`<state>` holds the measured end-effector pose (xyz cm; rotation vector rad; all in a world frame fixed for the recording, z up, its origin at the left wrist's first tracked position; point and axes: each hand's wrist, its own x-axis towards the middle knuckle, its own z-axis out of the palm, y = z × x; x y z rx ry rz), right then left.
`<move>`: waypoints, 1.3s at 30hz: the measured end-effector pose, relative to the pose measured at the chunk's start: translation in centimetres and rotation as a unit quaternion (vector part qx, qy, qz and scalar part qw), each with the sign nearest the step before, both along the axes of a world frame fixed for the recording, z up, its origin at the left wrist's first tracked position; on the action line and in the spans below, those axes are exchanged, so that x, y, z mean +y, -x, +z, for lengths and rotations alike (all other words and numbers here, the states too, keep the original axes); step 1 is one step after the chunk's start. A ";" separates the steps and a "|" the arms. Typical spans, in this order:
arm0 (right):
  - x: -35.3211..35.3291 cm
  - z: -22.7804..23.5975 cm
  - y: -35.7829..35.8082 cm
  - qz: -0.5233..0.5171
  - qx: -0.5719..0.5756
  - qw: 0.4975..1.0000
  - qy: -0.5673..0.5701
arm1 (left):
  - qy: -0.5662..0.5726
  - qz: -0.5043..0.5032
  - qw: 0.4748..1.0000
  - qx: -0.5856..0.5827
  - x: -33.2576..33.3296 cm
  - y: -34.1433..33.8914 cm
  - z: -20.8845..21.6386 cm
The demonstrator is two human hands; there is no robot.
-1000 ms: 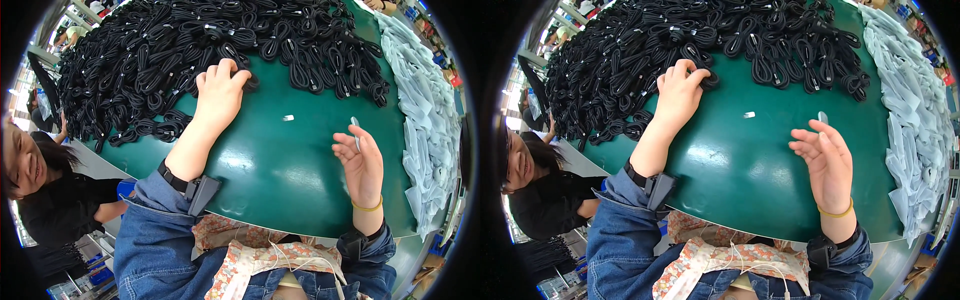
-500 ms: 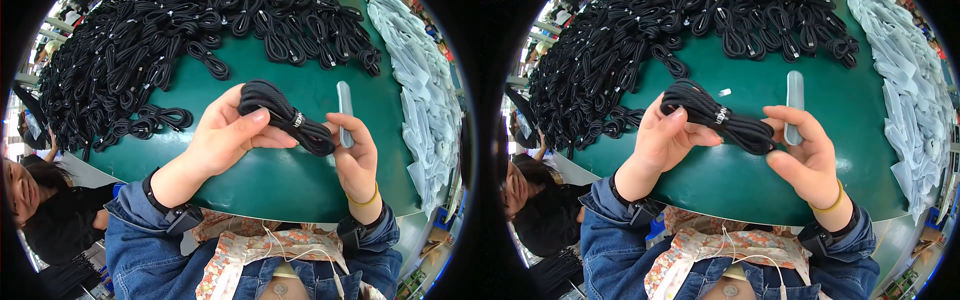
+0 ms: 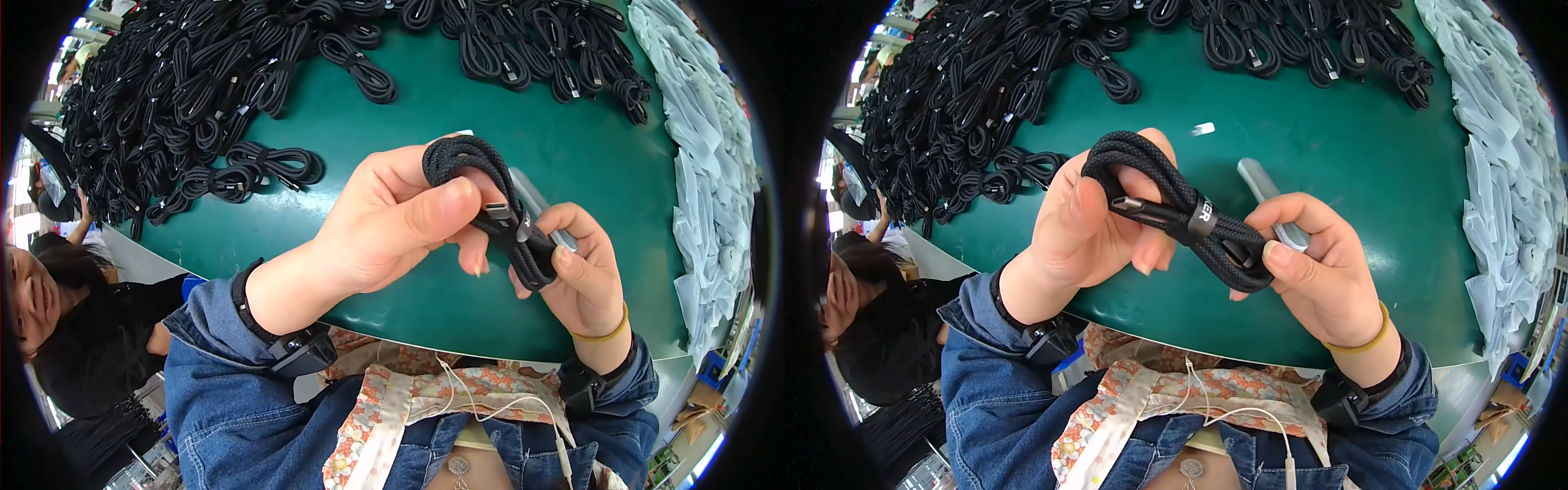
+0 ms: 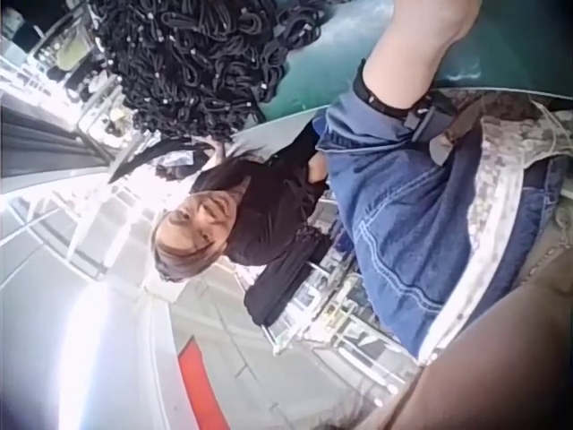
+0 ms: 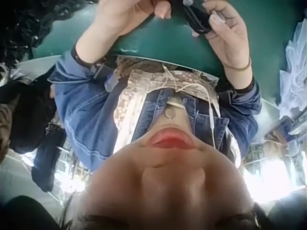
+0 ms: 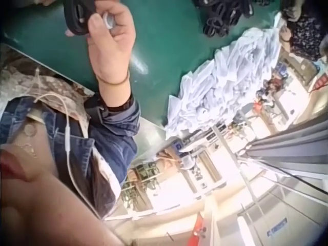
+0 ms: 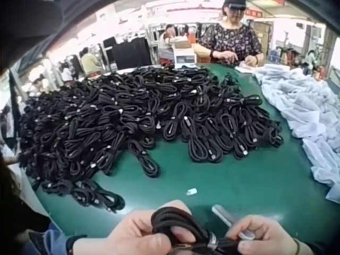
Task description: The person picks up a cable from the table by hand, turns it over, and wipes the connector with a small tool. The person then places the cable back onto the table and repeats these actions with several other cables.
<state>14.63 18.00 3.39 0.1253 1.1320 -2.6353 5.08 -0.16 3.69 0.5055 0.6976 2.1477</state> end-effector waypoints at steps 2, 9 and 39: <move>-0.1 -0.2 0.0 0.027 -0.027 0.998 0.049 | 0.005 0.015 1.000 0.005 -0.1 -0.2 0.1; -0.2 -0.4 0.3 0.064 -0.055 0.991 0.099 | 0.086 0.036 0.994 -0.055 -0.2 -0.3 1.0; -1.8 0.8 -0.8 -0.058 -0.009 0.968 -0.245 | 0.263 0.107 0.959 0.001 0.4 0.8 0.4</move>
